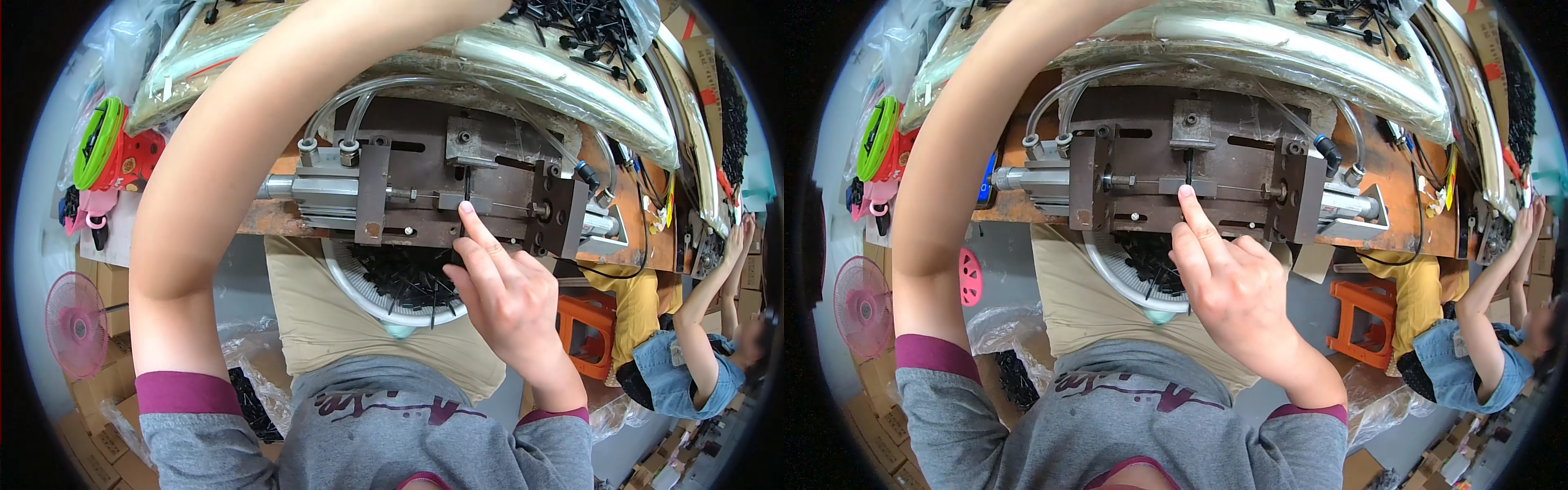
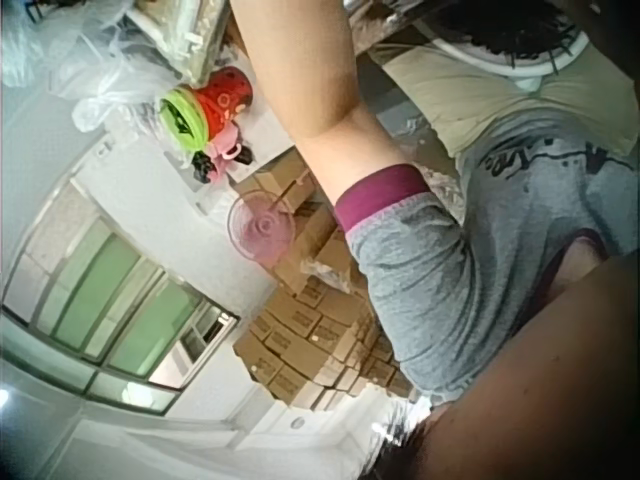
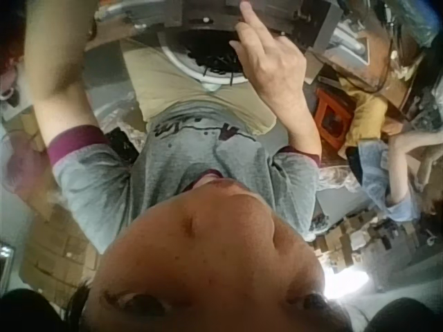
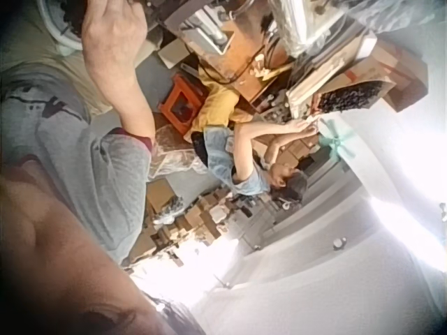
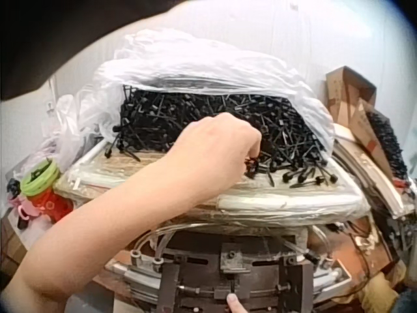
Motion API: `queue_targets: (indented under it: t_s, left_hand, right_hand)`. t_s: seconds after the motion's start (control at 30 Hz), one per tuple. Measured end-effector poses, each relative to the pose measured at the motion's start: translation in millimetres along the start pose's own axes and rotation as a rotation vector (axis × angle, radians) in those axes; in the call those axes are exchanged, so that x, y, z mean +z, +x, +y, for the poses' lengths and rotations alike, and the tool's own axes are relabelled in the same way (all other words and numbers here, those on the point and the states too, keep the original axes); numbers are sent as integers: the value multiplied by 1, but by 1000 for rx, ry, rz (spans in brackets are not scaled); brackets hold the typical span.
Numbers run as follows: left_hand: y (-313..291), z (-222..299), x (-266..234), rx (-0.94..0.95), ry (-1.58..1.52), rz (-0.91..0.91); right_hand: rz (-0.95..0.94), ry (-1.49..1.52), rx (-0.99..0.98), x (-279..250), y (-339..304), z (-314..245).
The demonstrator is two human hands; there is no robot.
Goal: Assembling small black plastic cable connectors using a manual or pneumatic press machine at a workbench.
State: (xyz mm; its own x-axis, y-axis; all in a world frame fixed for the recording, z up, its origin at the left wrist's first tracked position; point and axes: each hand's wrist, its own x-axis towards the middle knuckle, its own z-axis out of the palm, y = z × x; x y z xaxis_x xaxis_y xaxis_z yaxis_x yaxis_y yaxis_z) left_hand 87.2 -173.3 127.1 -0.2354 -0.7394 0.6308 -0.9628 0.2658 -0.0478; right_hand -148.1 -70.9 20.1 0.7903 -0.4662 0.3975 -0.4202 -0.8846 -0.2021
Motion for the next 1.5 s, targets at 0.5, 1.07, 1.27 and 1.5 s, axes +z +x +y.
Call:
queue_targets:
  t_s: [0.5,1.07,1.27,1.5]
  left_hand:
    - [-88,41,-59,19,-396,197]
    - [-192,141,-7,-247,-508,-16]
    - [-190,149,2,-200,-341,-27]
    - [-182,141,-3,-167,-281,-116]
  right_hand:
    - [225,-353,-185,-65,161,99]
    - [-199,-355,-382,-50,225,100]
    - [-162,-431,-434,-48,225,95]
    - [96,-316,-508,-50,201,87]
